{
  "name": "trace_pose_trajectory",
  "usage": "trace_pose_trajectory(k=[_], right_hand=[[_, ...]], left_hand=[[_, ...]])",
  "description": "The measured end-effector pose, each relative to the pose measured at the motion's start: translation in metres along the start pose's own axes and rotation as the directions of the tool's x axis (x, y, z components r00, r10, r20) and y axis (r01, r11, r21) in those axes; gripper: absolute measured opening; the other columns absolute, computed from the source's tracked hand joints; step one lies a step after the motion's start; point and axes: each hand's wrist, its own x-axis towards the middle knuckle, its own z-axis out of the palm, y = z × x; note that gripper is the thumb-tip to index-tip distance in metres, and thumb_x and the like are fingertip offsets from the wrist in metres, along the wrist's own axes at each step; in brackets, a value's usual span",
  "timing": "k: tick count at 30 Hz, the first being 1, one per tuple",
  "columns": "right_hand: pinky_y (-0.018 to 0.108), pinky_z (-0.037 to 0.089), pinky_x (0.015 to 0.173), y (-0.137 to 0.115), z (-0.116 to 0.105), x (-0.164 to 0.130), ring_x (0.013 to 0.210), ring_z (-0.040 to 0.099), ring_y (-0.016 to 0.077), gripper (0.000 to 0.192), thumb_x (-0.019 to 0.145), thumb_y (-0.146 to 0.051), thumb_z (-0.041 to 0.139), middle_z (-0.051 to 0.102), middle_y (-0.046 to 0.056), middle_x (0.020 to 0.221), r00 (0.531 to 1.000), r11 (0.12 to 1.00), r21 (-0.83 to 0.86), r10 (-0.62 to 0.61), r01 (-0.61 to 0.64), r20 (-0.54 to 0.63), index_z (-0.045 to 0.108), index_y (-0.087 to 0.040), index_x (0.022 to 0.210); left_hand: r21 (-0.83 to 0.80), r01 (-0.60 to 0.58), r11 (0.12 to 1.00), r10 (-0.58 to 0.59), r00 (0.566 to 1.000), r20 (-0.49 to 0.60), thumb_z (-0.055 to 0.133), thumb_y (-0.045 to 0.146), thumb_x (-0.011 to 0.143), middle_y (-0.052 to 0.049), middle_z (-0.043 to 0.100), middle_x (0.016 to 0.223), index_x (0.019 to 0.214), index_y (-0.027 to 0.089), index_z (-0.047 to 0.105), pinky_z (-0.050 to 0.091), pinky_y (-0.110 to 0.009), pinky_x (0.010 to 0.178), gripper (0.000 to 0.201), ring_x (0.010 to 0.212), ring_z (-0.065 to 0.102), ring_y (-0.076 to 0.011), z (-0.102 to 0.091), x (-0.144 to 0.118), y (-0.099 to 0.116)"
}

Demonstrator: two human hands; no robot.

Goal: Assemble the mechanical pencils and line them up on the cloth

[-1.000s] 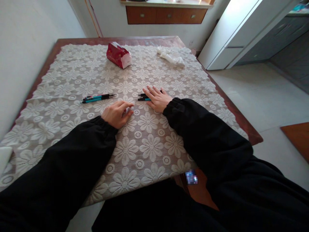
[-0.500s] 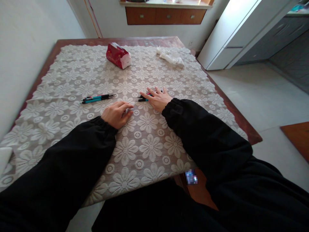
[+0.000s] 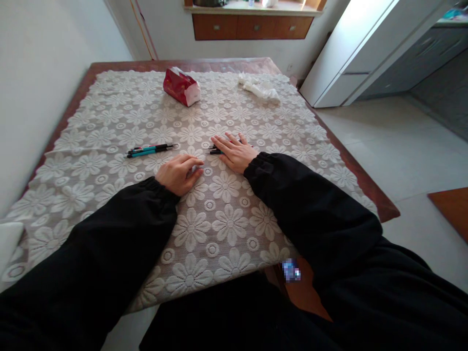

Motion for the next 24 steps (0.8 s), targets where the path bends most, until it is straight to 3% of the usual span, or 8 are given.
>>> trace_pose_trajectory(k=[3, 6, 9, 12, 14, 17, 21, 24], right_hand=[[0.065, 0.016, 0.126, 0.0, 0.002, -0.001, 0.156, 0.026, 0.0356, 0.061, 0.104, -0.032, 0.03, 0.032, 0.008, 0.169, 0.999, 1.0, 0.016, 0.011, -0.01, -0.051, 0.029, -0.017, 0.162], [0.059, 0.023, 0.125, 0.002, 0.002, -0.001, 0.153, 0.034, 0.0316, 0.057, 0.102, -0.029, 0.031, 0.04, 0.007, 0.165, 0.997, 1.0, 0.021, 0.015, -0.013, -0.08, 0.039, -0.019, 0.158], [0.059, 0.024, 0.125, 0.007, 0.002, -0.001, 0.152, 0.038, 0.0298, 0.057, 0.102, -0.029, 0.03, 0.045, 0.006, 0.162, 0.995, 1.0, 0.016, 0.014, -0.013, -0.096, 0.041, -0.019, 0.157], [0.06, 0.024, 0.125, 0.01, 0.004, -0.001, 0.151, 0.04, 0.0295, 0.057, 0.102, -0.027, 0.03, 0.046, 0.007, 0.161, 0.992, 1.0, -0.01, 0.001, -0.002, -0.13, 0.042, -0.018, 0.156], [0.06, 0.022, 0.126, 0.01, 0.004, -0.001, 0.15, 0.041, 0.0293, 0.057, 0.101, -0.025, 0.031, 0.048, 0.009, 0.16, 0.989, 1.0, -0.03, -0.006, 0.002, -0.151, 0.042, -0.017, 0.156], [0.062, 0.019, 0.126, 0.007, 0.003, -0.002, 0.15, 0.041, 0.0308, 0.06, 0.099, -0.024, 0.033, 0.049, 0.012, 0.159, 0.983, 0.999, -0.043, -0.003, -0.005, -0.184, 0.037, -0.012, 0.158], [0.065, 0.013, 0.126, 0.002, -0.002, -0.002, 0.152, 0.037, 0.0326, 0.063, 0.099, -0.033, 0.04, 0.048, 0.014, 0.159, 0.971, 0.999, -0.047, -0.033, 0.022, -0.238, 0.034, -0.014, 0.159], [0.065, 0.008, 0.126, 0.001, -0.006, -0.003, 0.153, 0.035, 0.0323, 0.063, 0.101, -0.042, 0.042, 0.048, 0.012, 0.159, 0.961, 0.997, -0.056, -0.063, 0.05, -0.269, 0.034, -0.018, 0.159]], left_hand=[[0.022, 0.048, 0.999, -0.047, 0.999, -0.02, 0.053, 0.036, 0.096, -0.007, 0.073, 0.106, 0.108, 0.021, 0.073, 0.055, -0.037, 0.086, 0.028, 0.09, 0.067, -0.0216, -0.003, 0.001, 0.001], [0.145, 0.141, 0.979, -0.132, 0.989, -0.067, 0.053, 0.021, 0.09, -0.008, 0.071, 0.105, 0.105, 0.021, 0.072, 0.053, -0.04, 0.089, 0.024, 0.1, 0.065, -0.0256, -0.017, 0.006, -0.003], [0.32, 0.271, 0.908, -0.256, 0.963, -0.086, 0.057, 0.013, 0.079, -0.012, 0.068, 0.112, 0.109, 0.02, 0.068, 0.052, -0.045, 0.091, 0.033, 0.109, 0.061, -0.0318, -0.042, 0.011, -0.02], [0.429, 0.401, 0.809, -0.39, 0.913, -0.118, 0.059, 0.017, 0.076, -0.014, 0.065, 0.115, 0.11, 0.02, 0.066, 0.051, -0.047, 0.089, 0.034, 0.112, 0.058, -0.0354, -0.063, 0.01, -0.047], [0.448, 0.407, 0.796, -0.408, 0.907, -0.101, 0.061, 0.025, 0.079, -0.013, 0.065, 0.113, 0.108, 0.022, 0.067, 0.05, -0.047, 0.09, 0.03, 0.112, 0.058, -0.0356, -0.07, 0.008, -0.066], [0.409, 0.345, 0.845, -0.376, 0.927, -0.004, 0.063, 0.034, 0.08, -0.012, 0.066, 0.104, 0.101, 0.022, 0.067, 0.052, -0.044, 0.086, 0.023, 0.102, 0.062, -0.0326, -0.066, 0.006, -0.086], [0.39, 0.292, 0.873, -0.306, 0.952, -0.029, 0.066, 0.034, 0.082, -0.01, 0.067, 0.098, 0.091, 0.023, 0.064, 0.052, -0.04, 0.079, 0.015, 0.095, 0.063, -0.0296, -0.058, 0.007, -0.095], [0.356, 0.329, 0.874, -0.348, 0.937, -0.012, 0.069, 0.028, 0.08, -0.008, 0.07, 0.093, 0.093, 0.022, 0.065, 0.052, -0.038, 0.077, 0.014, 0.091, 0.065, -0.028, -0.06, 0.009, -0.094]])
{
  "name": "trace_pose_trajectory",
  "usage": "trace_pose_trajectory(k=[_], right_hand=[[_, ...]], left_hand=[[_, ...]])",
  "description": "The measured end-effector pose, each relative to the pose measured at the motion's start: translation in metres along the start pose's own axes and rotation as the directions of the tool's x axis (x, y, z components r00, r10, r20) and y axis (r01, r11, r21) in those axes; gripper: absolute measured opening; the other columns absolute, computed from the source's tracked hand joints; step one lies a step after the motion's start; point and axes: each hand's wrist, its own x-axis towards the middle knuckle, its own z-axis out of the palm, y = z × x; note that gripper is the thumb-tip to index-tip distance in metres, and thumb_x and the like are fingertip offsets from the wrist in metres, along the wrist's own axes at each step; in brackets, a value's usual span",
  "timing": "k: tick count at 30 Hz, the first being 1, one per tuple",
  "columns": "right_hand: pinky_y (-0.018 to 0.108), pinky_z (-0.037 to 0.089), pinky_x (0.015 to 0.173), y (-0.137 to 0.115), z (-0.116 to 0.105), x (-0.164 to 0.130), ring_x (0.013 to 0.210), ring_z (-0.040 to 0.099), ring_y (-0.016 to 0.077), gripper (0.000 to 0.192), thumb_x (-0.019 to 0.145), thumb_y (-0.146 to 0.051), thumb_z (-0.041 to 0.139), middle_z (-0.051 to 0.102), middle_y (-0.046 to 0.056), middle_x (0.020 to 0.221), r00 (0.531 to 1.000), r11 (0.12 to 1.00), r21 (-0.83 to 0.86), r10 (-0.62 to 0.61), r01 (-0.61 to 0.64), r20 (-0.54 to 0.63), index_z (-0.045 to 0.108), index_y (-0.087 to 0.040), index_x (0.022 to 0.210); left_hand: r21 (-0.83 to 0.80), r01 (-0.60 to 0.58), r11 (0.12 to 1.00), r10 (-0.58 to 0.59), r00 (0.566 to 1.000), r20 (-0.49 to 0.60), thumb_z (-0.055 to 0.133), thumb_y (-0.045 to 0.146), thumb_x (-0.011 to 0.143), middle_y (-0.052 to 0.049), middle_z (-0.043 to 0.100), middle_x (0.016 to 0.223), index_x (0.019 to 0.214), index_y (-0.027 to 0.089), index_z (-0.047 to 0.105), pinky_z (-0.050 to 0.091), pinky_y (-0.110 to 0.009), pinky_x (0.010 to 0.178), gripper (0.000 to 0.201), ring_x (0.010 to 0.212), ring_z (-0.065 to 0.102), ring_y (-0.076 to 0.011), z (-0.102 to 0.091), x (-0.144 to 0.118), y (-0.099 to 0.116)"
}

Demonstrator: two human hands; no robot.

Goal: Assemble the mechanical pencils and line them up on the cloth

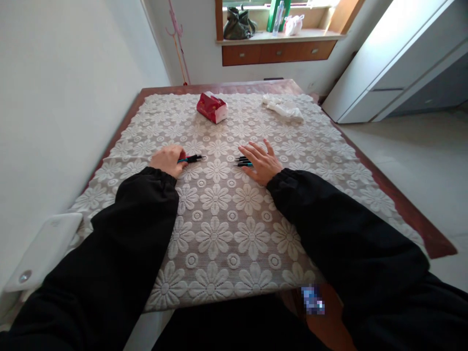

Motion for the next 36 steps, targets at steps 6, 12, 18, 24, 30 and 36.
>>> trace_pose_trajectory(k=[6, 12, 18, 24, 30, 36], right_hand=[[0.06, 0.007, 0.126, -0.004, -0.01, 0.0, 0.146, 0.04, 0.0298, 0.051, 0.103, -0.047, 0.036, 0.056, 0.008, 0.149, 0.997, 0.997, 0.033, -0.061, 0.063, -0.046, 0.046, -0.026, 0.149], [0.044, 0.037, 0.109, -0.038, -0.025, 0.001, 0.124, 0.053, 0.0247, 0.047, 0.104, -0.043, 0.036, 0.062, 0.012, 0.134, 0.997, 0.962, 0.268, -0.028, 0.047, -0.075, 0.048, -0.019, 0.143], [0.031, 0.042, 0.085, -0.046, -0.013, -0.002, 0.096, 0.062, 0.0187, 0.035, 0.105, -0.032, 0.032, 0.072, 0.009, 0.111, 0.998, 0.944, 0.325, -0.068, 0.06, 0.012, 0.059, -0.017, 0.12], [0.031, 0.031, 0.068, -0.041, -0.005, -0.003, 0.08, 0.062, 0.0185, 0.034, 0.104, -0.036, 0.036, 0.074, 0.008, 0.095, 0.993, 0.989, 0.124, 0.062, -0.074, 0.098, 0.064, -0.017, 0.107], [0.032, 0.019, 0.061, -0.047, -0.011, -0.004, 0.078, 0.063, 0.0176, 0.044, 0.108, -0.047, 0.03, 0.076, 0.006, 0.098, 0.982, 0.998, 0.07, -0.006, -0.007, 0.19, 0.064, -0.02, 0.114], [0.032, 0.019, 0.06, -0.051, -0.011, -0.003, 0.075, 0.064, 0.0184, 0.044, 0.109, -0.042, 0.028, 0.077, 0.01, 0.094, 0.958, 0.999, 0.023, -0.037, 0.032, 0.285, 0.064, -0.016, 0.114]], left_hand=[[-0.192, -0.068, 0.979, 0.041, 0.989, -0.141, 0.065, 0.041, 0.093, -0.005, 0.072, 0.096, 0.105, 0.02, 0.071, 0.055, -0.041, 0.084, 0.026, 0.086, 0.066, -0.0237, -0.016, -0.003, 0.016], [-0.721, -0.095, 0.687, -0.001, 0.991, -0.132, 0.071, 0.044, 0.088, -0.009, 0.076, 0.103, 0.107, 0.014, 0.063, 0.063, -0.036, 0.076, 0.036, 0.085, 0.073, -0.0196, -0.026, -0.022, 0.079], [-0.821, -0.084, 0.564, 0.051, 0.996, -0.067, 0.072, 0.054, 0.084, -0.009, 0.077, 0.103, 0.095, 0.018, 0.067, 0.065, -0.036, 0.072, 0.037, 0.083, 0.073, -0.0204, -0.002, -0.032, 0.104], [-0.628, -0.208, 0.75, 0.145, 0.978, -0.151, 0.071, 0.051, 0.084, -0.004, 0.073, 0.091, 0.093, 0.021, 0.072, 0.058, -0.03, 0.063, 0.032, 0.068, 0.065, -0.0137, 0.021, -0.032, 0.091], [-0.471, -0.349, 0.81, 0.298, 0.937, -0.183, 0.059, 0.044, 0.095, -0.006, 0.073, 0.089, 0.1, 0.018, 0.073, 0.054, -0.031, 0.072, 0.03, 0.072, 0.064, -0.0158, 0.024, -0.035, 0.091], [-0.318, -0.398, 0.86, 0.381, 0.917, -0.118, 0.045, 0.044, 0.098, -0.01, 0.076, 0.098, 0.102, 0.02, 0.074, 0.055, -0.037, 0.083, 0.038, 0.093, 0.069, -0.0252, 0.02, -0.037, 0.093]])
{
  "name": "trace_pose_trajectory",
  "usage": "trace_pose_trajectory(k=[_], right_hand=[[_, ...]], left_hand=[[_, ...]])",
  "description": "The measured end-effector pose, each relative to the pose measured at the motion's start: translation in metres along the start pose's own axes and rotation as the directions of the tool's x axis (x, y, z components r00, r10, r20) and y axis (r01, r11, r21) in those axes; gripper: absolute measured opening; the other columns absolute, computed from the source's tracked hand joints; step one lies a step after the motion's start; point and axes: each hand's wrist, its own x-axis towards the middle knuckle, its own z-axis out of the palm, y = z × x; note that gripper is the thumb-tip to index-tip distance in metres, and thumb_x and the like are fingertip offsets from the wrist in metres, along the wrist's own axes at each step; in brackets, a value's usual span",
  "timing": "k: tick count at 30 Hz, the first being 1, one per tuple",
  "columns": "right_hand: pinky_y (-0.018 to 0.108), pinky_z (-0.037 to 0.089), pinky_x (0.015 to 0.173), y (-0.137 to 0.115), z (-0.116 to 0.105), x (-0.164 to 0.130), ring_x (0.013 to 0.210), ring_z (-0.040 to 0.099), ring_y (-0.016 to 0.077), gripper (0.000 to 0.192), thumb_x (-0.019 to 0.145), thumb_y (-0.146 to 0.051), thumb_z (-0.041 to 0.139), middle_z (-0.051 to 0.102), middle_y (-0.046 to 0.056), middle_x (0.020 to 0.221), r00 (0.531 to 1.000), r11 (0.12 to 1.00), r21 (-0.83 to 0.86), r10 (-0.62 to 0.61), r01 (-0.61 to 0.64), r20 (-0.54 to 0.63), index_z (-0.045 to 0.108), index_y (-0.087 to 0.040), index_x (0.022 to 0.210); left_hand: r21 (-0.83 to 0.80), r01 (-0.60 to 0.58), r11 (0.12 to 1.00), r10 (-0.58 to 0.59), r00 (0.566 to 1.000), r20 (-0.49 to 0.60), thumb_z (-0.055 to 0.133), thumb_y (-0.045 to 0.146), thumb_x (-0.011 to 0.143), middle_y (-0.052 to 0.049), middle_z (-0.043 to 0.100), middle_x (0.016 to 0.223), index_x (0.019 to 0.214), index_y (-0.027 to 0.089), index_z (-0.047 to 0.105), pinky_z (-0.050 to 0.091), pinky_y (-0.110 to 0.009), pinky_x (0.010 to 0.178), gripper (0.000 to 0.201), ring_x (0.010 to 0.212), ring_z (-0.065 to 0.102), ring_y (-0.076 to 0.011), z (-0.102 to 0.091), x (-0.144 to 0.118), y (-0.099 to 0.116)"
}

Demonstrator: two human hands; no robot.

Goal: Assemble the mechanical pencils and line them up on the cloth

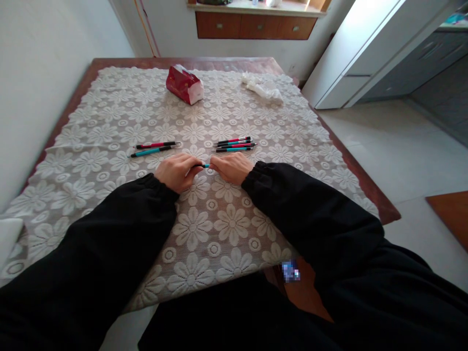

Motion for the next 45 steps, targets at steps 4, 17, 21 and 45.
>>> trace_pose_trajectory(k=[4, 17, 21, 45], right_hand=[[0.032, 0.021, 0.061, 0.0, 0.004, 0.002, 0.073, 0.065, 0.02, 0.043, 0.109, -0.042, 0.03, 0.077, 0.011, 0.09, 0.999, 0.999, -0.024, -0.026, 0.027, 0.038, 0.064, -0.015, 0.117], [0.032, 0.016, 0.059, 0.001, 0.008, 0.001, 0.067, 0.061, 0.0161, 0.038, 0.109, -0.04, 0.035, 0.078, 0.009, 0.092, 0.994, 0.995, -0.031, -0.097, 0.096, -0.042, 0.065, -0.016, 0.108], [0.033, 0.016, 0.059, 0.001, 0.004, -0.001, 0.067, 0.059, 0.0165, 0.043, 0.109, -0.041, 0.029, 0.076, 0.009, 0.087, 0.999, 1.0, -0.016, -0.001, 0.0, -0.042, 0.065, -0.017, 0.109], [0.032, 0.015, 0.06, 0.002, 0.007, -0.004, 0.072, 0.065, 0.0175, 0.042, 0.107, -0.046, 0.036, 0.079, 0.009, 0.092, 1.0, 1.0, -0.016, 0.023, -0.023, -0.015, 0.068, -0.019, 0.108]], left_hand=[[0.027, -0.022, 0.999, 0.02, 0.998, 0.066, 0.041, 0.038, 0.097, -0.01, 0.076, 0.096, 0.1, 0.02, 0.074, 0.053, -0.039, 0.084, 0.037, 0.094, 0.069, -0.0262, 0.0, 0.0, 0.002], [-0.087, 0.12, 0.989, -0.107, 0.984, 0.146, 0.036, 0.038, 0.1, -0.004, 0.064, 0.066, 0.072, 0.022, 0.063, 0.041, -0.033, 0.061, 0.041, 0.065, 0.06, -0.0203, -0.001, 0.001, 0.009], [-0.062, 0.094, 0.994, -0.093, 0.995, 0.026, 0.044, 0.044, 0.099, -0.007, 0.074, 0.091, 0.106, 0.02, 0.07, 0.05, -0.034, 0.075, 0.036, 0.082, 0.067, -0.0228, 0.002, -0.001, 0.007], [-0.137, 0.029, 0.99, -0.041, 0.996, -0.084, 0.064, 0.04, 0.096, -0.005, 0.074, 0.1, 0.111, 0.02, 0.067, 0.05, -0.035, 0.088, 0.025, 0.095, 0.064, -0.0217, 0.007, -0.005, 0.01]])
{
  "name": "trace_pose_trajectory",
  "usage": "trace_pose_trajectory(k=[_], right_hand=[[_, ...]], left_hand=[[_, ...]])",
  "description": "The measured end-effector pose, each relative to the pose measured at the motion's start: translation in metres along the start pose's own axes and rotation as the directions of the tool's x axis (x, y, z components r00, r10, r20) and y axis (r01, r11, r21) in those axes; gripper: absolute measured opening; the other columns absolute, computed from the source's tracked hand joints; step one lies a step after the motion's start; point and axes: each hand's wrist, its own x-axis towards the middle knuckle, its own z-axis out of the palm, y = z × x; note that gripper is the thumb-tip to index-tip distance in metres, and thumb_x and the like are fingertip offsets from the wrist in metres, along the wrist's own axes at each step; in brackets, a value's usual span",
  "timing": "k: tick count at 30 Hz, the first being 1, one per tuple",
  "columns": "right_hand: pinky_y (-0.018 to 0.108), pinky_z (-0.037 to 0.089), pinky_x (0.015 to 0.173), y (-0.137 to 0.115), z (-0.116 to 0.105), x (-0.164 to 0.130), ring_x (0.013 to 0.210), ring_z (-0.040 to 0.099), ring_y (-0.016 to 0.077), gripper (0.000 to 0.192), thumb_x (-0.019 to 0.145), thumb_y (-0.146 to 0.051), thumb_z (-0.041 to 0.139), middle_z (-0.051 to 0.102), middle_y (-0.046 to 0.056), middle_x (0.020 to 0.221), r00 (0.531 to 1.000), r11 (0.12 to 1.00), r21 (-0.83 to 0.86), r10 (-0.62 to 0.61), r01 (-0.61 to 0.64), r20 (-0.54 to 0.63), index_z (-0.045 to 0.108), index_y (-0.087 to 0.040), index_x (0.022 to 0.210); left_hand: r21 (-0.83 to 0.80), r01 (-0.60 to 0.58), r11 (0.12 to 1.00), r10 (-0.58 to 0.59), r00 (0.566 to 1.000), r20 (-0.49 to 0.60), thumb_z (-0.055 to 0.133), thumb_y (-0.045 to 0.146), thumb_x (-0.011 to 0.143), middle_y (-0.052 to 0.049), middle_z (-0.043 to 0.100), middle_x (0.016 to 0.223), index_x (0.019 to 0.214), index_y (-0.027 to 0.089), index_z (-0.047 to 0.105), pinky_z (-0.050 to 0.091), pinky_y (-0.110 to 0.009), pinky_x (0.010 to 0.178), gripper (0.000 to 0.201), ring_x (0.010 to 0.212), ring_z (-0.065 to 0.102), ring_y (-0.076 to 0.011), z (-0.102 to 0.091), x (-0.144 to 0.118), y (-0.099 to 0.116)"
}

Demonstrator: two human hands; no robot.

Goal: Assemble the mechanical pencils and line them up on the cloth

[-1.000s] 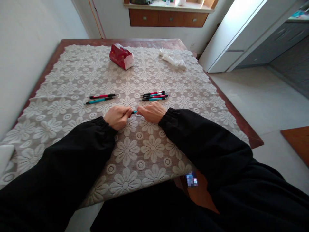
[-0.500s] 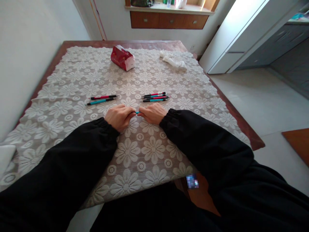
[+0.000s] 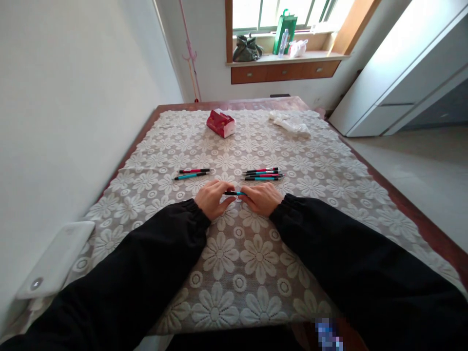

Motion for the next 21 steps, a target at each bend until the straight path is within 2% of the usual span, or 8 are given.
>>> trace_pose_trajectory(k=[2, 5, 10, 13, 15, 19, 21], right_hand=[[0.032, 0.016, 0.06, 0.001, 0.002, 0.0, 0.073, 0.066, 0.0169, 0.037, 0.106, -0.044, 0.039, 0.079, 0.007, 0.095, 1.0, 0.999, 0.02, -0.028, 0.028, -0.013, 0.068, -0.02, 0.109], [0.031, 0.019, 0.06, 0.002, 0.006, 0.0, 0.076, 0.066, 0.0157, 0.03, 0.105, -0.04, 0.044, 0.079, 0.005, 0.101, 0.996, 0.997, 0.054, -0.056, 0.06, -0.064, 0.068, -0.022, 0.111], [0.031, 0.019, 0.059, 0.002, 0.006, 0.0, 0.071, 0.063, 0.0149, 0.033, 0.105, -0.042, 0.044, 0.077, 0.006, 0.091, 0.992, 0.997, 0.075, -0.026, 0.036, -0.123, 0.067, -0.019, 0.105], [0.031, 0.019, 0.059, 0.001, 0.005, -0.001, 0.067, 0.06, 0.014, 0.04, 0.106, -0.046, 0.039, 0.075, 0.005, 0.085, 0.985, 0.995, 0.069, -0.062, 0.074, -0.161, 0.068, -0.019, 0.099], [0.031, 0.02, 0.06, 0.001, 0.006, -0.001, 0.066, 0.059, 0.0132, 0.042, 0.107, -0.043, 0.035, 0.074, 0.004, 0.083, 0.979, 0.994, 0.06, -0.078, 0.091, -0.19, 0.068, -0.019, 0.094], [0.03, 0.023, 0.061, 0.003, 0.01, 0.0, 0.071, 0.062, 0.0135, 0.033, 0.106, -0.038, 0.042, 0.075, 0.004, 0.088, 0.975, 0.992, 0.044, -0.103, 0.114, -0.198, 0.066, -0.018, 0.098], [0.03, 0.023, 0.06, 0.003, 0.012, 0.0, 0.073, 0.064, 0.0143, 0.029, 0.106, -0.037, 0.044, 0.075, 0.005, 0.089, 0.979, 0.993, 0.04, -0.105, 0.114, -0.177, 0.065, -0.018, 0.101]], left_hand=[[0.02, -0.01, 1.0, 0.01, 1.0, -0.014, 0.059, 0.036, 0.099, -0.005, 0.073, 0.095, 0.098, 0.021, 0.069, 0.05, -0.035, 0.087, 0.019, 0.094, 0.063, -0.0213, -0.001, 0.0, 0.001], [0.074, 0.011, 0.997, -0.011, 1.0, -0.006, 0.047, 0.034, 0.105, -0.005, 0.072, 0.091, 0.086, 0.021, 0.07, 0.049, -0.036, 0.087, 0.032, 0.092, 0.061, -0.0214, -0.002, 0.001, 0.002], [0.023, 0.032, 0.999, -0.031, 0.999, -0.028, 0.063, 0.037, 0.097, -0.005, 0.072, 0.095, 0.103, 0.021, 0.069, 0.05, -0.036, 0.087, 0.018, 0.093, 0.062, -0.0218, -0.002, 0.001, 0.002], [0.03, 0.023, 0.999, -0.024, 0.999, 0.024, 0.052, 0.032, 0.102, -0.005, 0.073, 0.087, 0.09, 0.021, 0.069, 0.05, -0.037, 0.084, 0.024, 0.088, 0.062, -0.0215, -0.001, 0.001, 0.001], [0.02, 0.013, 1.0, -0.013, 1.0, 0.025, 0.047, 0.033, 0.104, -0.005, 0.074, 0.088, 0.091, 0.021, 0.069, 0.05, -0.037, 0.085, 0.028, 0.088, 0.062, -0.0216, -0.001, 0.001, 0.001], [-0.006, -0.006, 1.0, 0.006, 1.0, -0.009, 0.059, 0.038, 0.099, -0.004, 0.074, 0.09, 0.098, 0.021, 0.069, 0.05, -0.036, 0.083, 0.02, 0.088, 0.063, -0.0213, 0.0, 0.001, 0.001], [0.03, 0.006, 1.0, -0.006, 1.0, 0.008, 0.051, 0.035, 0.103, -0.004, 0.072, 0.083, 0.088, 0.021, 0.068, 0.05, -0.035, 0.079, 0.027, 0.083, 0.063, -0.0209, 0.0, 0.0, 0.001]])
